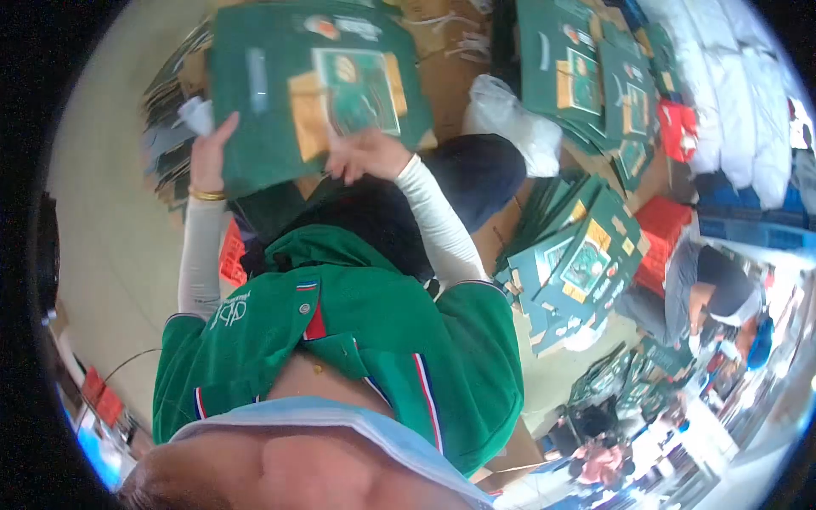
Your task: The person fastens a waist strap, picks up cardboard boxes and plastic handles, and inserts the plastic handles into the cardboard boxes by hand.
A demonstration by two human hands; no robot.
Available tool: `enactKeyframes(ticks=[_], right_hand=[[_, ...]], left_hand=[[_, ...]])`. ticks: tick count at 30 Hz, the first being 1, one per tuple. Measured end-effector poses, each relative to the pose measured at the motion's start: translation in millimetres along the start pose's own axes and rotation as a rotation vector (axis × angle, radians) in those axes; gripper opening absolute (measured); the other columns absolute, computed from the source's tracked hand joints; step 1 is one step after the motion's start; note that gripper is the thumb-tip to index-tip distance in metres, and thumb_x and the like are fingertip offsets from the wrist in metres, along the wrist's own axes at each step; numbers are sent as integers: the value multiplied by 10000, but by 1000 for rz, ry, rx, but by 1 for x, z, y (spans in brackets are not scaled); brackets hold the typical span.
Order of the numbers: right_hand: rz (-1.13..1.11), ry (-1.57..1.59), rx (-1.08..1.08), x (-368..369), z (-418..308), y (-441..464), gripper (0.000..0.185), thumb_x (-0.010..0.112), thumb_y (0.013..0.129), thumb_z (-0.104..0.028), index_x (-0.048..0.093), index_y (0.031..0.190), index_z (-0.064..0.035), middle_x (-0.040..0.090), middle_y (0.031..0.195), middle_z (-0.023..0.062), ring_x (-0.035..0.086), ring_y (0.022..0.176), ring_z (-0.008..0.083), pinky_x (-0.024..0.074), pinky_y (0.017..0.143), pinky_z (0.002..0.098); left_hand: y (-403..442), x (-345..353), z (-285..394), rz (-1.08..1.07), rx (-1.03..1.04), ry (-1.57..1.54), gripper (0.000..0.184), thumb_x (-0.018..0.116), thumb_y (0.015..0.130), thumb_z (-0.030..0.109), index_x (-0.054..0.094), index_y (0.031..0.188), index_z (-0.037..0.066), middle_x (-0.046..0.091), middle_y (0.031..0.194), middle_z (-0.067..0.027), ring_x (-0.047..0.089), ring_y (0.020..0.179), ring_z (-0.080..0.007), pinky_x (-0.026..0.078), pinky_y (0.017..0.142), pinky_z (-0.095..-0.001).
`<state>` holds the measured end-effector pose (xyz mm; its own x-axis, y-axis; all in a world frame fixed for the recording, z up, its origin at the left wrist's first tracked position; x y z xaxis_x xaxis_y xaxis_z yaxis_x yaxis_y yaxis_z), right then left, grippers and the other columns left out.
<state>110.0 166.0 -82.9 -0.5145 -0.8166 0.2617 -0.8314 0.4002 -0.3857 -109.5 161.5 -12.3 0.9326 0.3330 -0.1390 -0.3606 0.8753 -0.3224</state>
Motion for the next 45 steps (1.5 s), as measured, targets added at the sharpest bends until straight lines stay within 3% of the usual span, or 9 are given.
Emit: enactKeyframes(ticks=[3, 7, 11, 19, 22, 24, 30, 34, 45], right_hand=[[190, 121, -200, -2, 33, 0, 358, 385, 891, -310, 512, 1030, -6, 580, 952, 101, 573, 805, 151, 459, 653, 246], [811, 872, -656, -45, -3, -35, 254, 459, 866, -169, 476, 1070, -19, 546, 1031, 88, 535, 939, 178, 448, 771, 296], [1154, 710, -874, -133, -21, -112, 310, 484, 843, -166, 483, 1063, 52, 539, 1050, 136, 534, 932, 221, 445, 797, 346], [1473, 582, -718, -392, 62, -258, 352, 462, 838, -253, 475, 1060, 20, 563, 966, 123, 533, 887, 221, 425, 802, 333], [1827, 313, -151, -414, 110, -290, 459, 529, 759, -366, 497, 1017, 13, 583, 861, 175, 577, 758, 326, 474, 674, 406], [2377, -755, 401, -349, 49, -292, 228, 516, 778, -215, 536, 862, -4, 582, 843, 109, 541, 775, 257, 440, 652, 365], [855, -941, -2, -347, 157, -14, 377, 456, 822, -280, 497, 1126, -60, 507, 1141, 144, 491, 1041, 266, 392, 869, 329], [906, -1212, 556, -274, 141, 7, 405, 509, 776, -248, 465, 1151, -101, 410, 1228, 152, 405, 1110, 345, 358, 898, 432], [1179, -1375, 287, -408, 167, 51, 450, 450, 728, -81, 415, 1175, -121, 318, 1275, 187, 295, 1180, 356, 295, 961, 404]], left_hand=[[5, 21, 0, -90, -106, -458, 310, 523, 802, 146, 530, 1041, -52, 575, 996, -118, 575, 873, -203, 431, 793, -283], [-13, 72, 35, -164, 301, 186, 377, 485, 809, 136, 451, 1155, -10, 535, 1084, -143, 503, 1024, -233, 379, 862, -297], [-5, 109, 48, -449, 47, -56, 413, 508, 830, 349, 464, 1108, 46, 550, 935, -30, 536, 648, -93, 385, 535, -195], [33, 45, 6, -513, -9, -276, 330, 495, 848, 254, 516, 1059, 2, 572, 945, -57, 524, 807, -104, 429, 686, -221], [35, 31, -6, -436, -21, -321, 307, 538, 825, 224, 537, 1019, -14, 590, 929, -80, 554, 797, -118, 441, 677, -223], [40, 26, -6, -390, 7, -370, 283, 571, 806, 195, 553, 986, -24, 606, 891, -90, 581, 756, -131, 453, 653, -231], [62, -24, 23, 54, 172, 550, 286, 649, 719, 313, 646, 820, 45, 623, 681, -36, 578, 605, -89, 429, 545, -215], [112, -61, 18, 32, 289, 716, 324, 620, 714, 373, 605, 717, 49, 599, 626, -37, 575, 584, -133, 425, 552, -277], [124, -54, 51, 201, 302, 841, 312, 612, 711, 337, 599, 791, 36, 596, 687, -124, 577, 650, -259, 430, 615, -340]])
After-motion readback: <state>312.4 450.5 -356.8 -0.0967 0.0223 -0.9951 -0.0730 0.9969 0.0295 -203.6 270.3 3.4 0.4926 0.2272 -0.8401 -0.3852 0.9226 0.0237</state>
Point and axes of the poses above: each hand's wrist, its own y-axis towards the middle knuckle, its own x-axis out of the palm, z = x × y, the point moved 9 cm from there along y, towards the middle knuckle
